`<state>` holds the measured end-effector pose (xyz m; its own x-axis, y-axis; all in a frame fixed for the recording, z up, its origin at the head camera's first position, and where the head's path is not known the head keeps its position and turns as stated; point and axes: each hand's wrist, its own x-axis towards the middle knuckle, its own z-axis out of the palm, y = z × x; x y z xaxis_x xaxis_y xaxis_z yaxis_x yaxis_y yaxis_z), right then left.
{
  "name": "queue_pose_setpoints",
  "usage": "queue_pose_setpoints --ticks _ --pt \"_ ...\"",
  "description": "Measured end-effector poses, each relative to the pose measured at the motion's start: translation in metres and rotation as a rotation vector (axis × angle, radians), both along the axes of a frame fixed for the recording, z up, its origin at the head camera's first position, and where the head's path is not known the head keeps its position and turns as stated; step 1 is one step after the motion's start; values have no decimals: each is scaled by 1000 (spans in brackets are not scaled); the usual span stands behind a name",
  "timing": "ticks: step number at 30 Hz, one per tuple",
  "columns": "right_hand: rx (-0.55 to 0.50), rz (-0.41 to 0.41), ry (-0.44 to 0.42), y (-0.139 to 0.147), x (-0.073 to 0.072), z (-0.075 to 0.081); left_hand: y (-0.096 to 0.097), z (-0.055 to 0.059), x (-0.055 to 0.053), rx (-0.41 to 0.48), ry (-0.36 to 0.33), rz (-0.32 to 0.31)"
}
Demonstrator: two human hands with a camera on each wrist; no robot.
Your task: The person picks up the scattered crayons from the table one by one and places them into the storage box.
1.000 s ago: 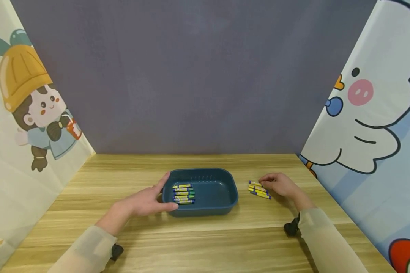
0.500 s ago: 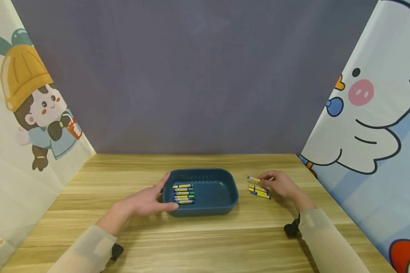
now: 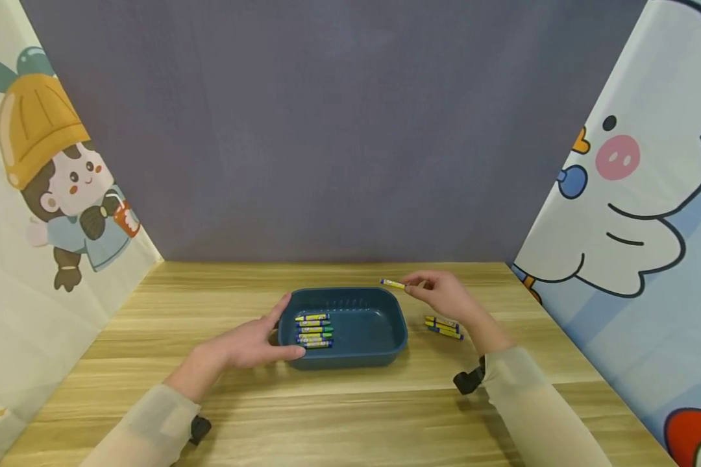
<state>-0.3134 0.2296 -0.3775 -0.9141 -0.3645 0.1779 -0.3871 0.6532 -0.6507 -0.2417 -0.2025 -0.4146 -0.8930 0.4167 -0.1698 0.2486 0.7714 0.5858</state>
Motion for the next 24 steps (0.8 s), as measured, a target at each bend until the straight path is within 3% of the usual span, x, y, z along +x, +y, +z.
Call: queue_pose_setpoints --ticks 5,10,18,24 --pt "-46 75 -19 -39 2 1 1 0 -1 -2 0 0" --pt "-39 152 -49 -78 3 -9 1 0 -1 -4 8 1" --pt "-20 181 -103 -131 9 -27 0 1 -1 12 -4 -7" --pt "-55 190 -130 -153 5 -38 -1 2 0 16 -21 -10"
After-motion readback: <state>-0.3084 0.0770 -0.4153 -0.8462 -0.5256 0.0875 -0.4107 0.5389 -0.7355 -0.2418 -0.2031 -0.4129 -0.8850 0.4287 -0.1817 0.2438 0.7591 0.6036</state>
